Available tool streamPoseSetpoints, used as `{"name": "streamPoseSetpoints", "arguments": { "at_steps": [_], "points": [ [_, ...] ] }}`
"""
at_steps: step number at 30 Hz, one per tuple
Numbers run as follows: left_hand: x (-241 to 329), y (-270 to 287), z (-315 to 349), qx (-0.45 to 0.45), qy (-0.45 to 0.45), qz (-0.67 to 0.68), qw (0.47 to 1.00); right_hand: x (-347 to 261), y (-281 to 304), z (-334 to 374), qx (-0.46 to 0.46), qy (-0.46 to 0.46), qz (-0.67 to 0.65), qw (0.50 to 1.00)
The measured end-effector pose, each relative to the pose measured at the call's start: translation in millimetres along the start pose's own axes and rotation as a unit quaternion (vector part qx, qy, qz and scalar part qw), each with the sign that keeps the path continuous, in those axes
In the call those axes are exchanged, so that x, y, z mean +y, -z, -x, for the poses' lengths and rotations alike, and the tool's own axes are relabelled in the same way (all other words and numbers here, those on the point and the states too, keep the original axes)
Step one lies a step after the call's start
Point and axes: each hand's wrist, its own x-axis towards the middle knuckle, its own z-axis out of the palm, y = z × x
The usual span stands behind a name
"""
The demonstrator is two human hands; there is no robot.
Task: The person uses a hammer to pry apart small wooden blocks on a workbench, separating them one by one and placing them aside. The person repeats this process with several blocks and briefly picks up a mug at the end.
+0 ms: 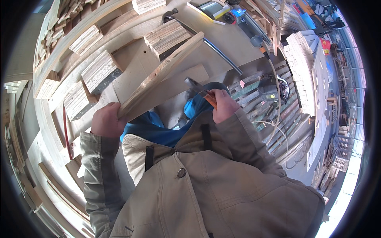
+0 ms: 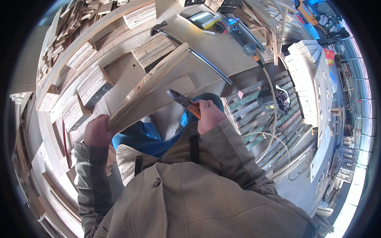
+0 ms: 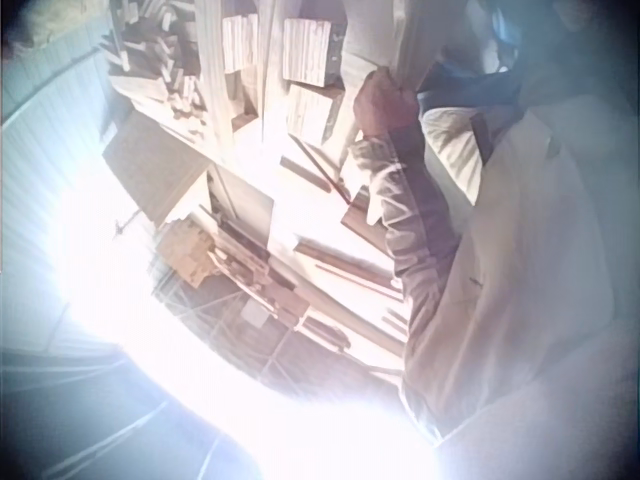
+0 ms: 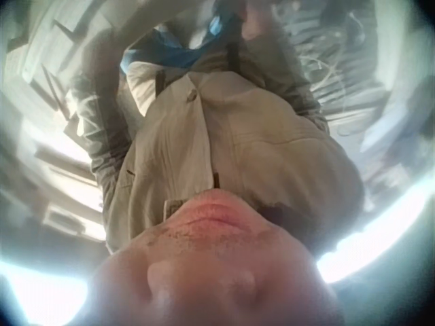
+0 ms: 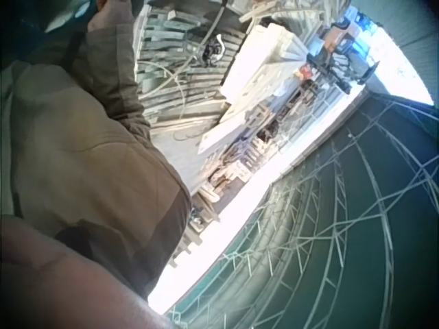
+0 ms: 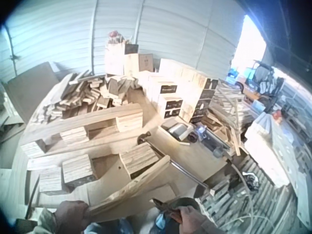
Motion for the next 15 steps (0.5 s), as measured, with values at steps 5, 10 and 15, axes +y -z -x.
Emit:
{"name": "streamPoseSetpoints", "arguments": {
  "at_steps": [5, 10, 15],
  "points": [
    [0.8, 0.7, 1.2, -0.006, 0.005, -0.003, 1.0, -7.1, -6.4, 1.4, -0.008, 0.043, 0.018, 0.999],
    [-0.1, 0.5, 1.0, -0.014, 0.016, -0.005, 1.0, -6.3, -7.2, -0.2, -0.007, 0.048, -0.001, 0.999],
    [1.1, -0.9, 2.6, -0.002, 0.015, -0.006, 1.0, -0.1, -10.0, -1.4, 0.016, 0.028, -0.059, 0.998]
  ]
}}
